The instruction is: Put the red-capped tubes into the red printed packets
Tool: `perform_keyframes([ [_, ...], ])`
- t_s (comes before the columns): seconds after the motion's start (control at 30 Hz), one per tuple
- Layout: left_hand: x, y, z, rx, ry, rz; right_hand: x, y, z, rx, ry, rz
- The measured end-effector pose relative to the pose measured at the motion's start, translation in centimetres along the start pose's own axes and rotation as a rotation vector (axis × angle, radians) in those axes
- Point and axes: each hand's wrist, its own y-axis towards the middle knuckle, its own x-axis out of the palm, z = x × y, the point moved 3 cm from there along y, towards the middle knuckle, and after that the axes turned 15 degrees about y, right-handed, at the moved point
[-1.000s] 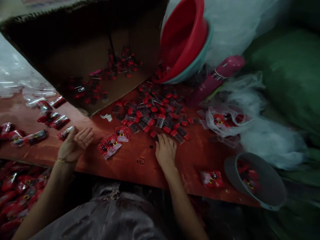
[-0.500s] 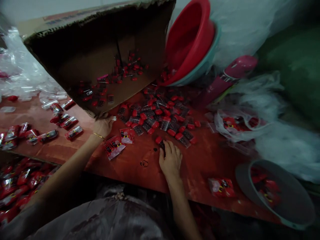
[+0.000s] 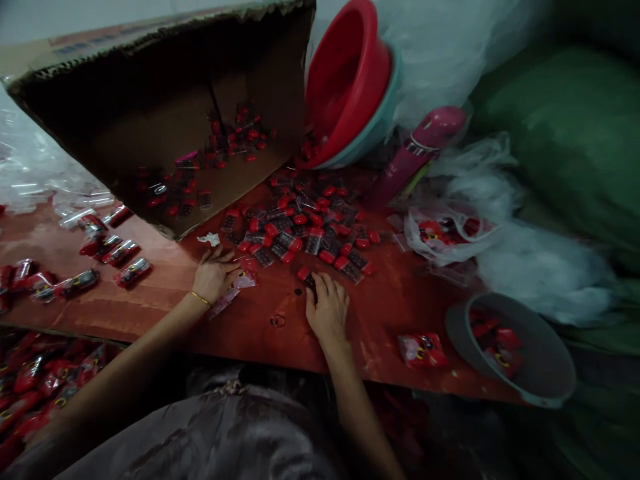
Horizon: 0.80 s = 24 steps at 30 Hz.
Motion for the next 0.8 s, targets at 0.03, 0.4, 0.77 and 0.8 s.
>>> perform_keyframes([
  [0.03, 0.1, -0.2, 0.1, -0.002, -0.008, 0.01, 0.0, 0.0, 0.0, 0.004, -0.002, -0.004],
  [0.4, 0.2, -0.3, 0.7, -0.051, -0.13, 0.093, 0.0, -0.2, 0.1, -0.002, 0.009, 0.022],
  [0.77, -4.6, -2.2, 2.9, -0.125, -0.44, 0.241, 1.0, 1.9, -8.6, 0.269, 1.07, -0.079],
  [0.8, -4.9, -2.3, 3.1, -0.139, -0.505, 0.248, 1.5, 2.3, -9.0, 0.303, 1.139, -0.089],
])
